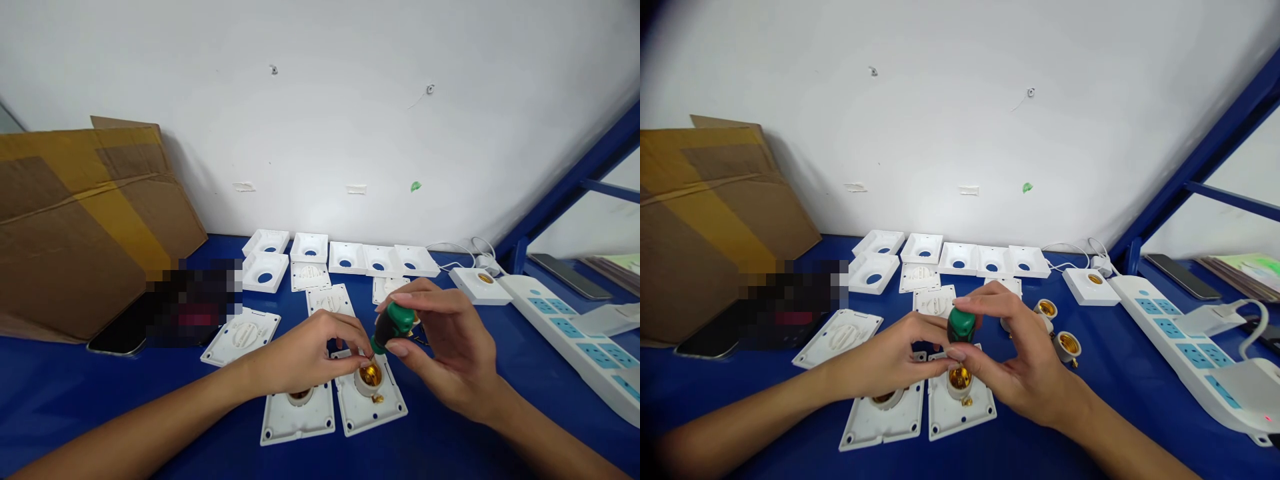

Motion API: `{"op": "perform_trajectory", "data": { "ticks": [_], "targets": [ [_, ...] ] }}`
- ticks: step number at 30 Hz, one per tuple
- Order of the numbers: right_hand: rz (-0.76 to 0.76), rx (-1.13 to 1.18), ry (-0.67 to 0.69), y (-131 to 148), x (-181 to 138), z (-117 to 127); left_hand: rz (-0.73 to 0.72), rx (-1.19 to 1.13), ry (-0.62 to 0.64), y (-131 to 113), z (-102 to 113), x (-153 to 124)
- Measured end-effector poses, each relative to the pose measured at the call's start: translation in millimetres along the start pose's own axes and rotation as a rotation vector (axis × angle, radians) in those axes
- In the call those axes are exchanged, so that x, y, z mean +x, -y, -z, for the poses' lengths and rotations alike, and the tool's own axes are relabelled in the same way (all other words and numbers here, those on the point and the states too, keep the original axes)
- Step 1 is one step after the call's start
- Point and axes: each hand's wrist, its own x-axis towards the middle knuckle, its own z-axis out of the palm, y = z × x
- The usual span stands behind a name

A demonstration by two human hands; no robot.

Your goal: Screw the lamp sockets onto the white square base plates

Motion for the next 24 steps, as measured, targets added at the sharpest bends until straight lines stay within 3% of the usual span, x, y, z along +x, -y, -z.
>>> {"op": "perform_trajectory", "data": {
  "ticks": [9,16,24],
  "targets": [
    [-0.017,-0.004,0.081,-2.7,2.1,1.0,0.013,-0.001,-0.015,1.6,-0.5,-1.0],
    [0.008,-0.027,-0.058,-5.3,3.3,0.8,-0.008,0.006,-0.019,-0.4,-2.5,-0.8],
    [-0.069,0.049,0.008,-2.4,2.5,1.4,-0.020,-0.021,-0.001,5.3,-2.0,-0.3]
  ]
}}
